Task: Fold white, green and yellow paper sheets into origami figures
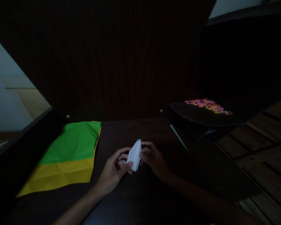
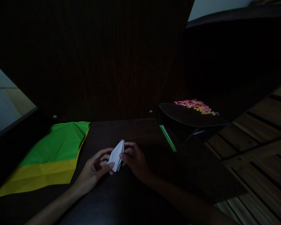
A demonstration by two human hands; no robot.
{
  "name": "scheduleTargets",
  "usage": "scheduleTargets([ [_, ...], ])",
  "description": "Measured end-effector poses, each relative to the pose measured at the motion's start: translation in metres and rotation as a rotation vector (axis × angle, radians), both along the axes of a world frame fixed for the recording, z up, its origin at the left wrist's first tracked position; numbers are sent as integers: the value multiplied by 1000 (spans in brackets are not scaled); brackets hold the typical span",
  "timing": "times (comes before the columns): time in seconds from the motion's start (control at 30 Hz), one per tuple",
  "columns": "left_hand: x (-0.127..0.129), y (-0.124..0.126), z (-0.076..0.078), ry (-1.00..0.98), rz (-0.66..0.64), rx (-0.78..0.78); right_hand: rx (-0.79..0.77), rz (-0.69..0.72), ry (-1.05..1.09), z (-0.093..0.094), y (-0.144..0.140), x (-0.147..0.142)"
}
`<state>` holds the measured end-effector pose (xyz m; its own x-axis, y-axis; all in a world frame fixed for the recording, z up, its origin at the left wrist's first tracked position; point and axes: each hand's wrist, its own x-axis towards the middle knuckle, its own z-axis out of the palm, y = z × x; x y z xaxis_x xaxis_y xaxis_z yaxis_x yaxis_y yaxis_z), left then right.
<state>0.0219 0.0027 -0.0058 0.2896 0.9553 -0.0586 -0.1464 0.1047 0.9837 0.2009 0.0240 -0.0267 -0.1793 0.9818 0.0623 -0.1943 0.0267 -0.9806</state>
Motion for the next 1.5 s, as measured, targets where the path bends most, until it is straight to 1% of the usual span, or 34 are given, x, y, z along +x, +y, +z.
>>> scheduleTargets([
  [0.1, 0, 0, -3, -29, 54, 42, 6, 59, -9, -3, -7, -4],
  [0.23, 0, -1, -6, -42, 76, 74, 55, 23, -55, -5, -9, -4],
  [0.4, 0, 0, -6, -85, 60, 67, 78, 33, -57, -5, -5, -2],
  [0.63, 0, 0, -3, -111, 40, 48, 100, 10, -55, -3, -3, -2],
  [0.8, 1, 0, -4, -121, 40, 36, 117, -5, -92, -3, -2, 0],
  [1.0, 0, 1, -5, -119, 69, 44, 156, 44, -91, -7, -2, 0],
  [1.2, -3, 2, -7, -71, 43, 35, 151, 88, -69, -8, -2, 2],
  [1.27, -4, 2, -7, -80, 45, 38, 182, 102, -95, -6, -2, 4],
  [1.4, -5, 2, -4, -58, 65, 73, 323, 108, -250, -1, -1, 9],
  [1.5, -6, 2, -2, -23, 63, 48, 354, 111, -294, 1, 0, 11],
])
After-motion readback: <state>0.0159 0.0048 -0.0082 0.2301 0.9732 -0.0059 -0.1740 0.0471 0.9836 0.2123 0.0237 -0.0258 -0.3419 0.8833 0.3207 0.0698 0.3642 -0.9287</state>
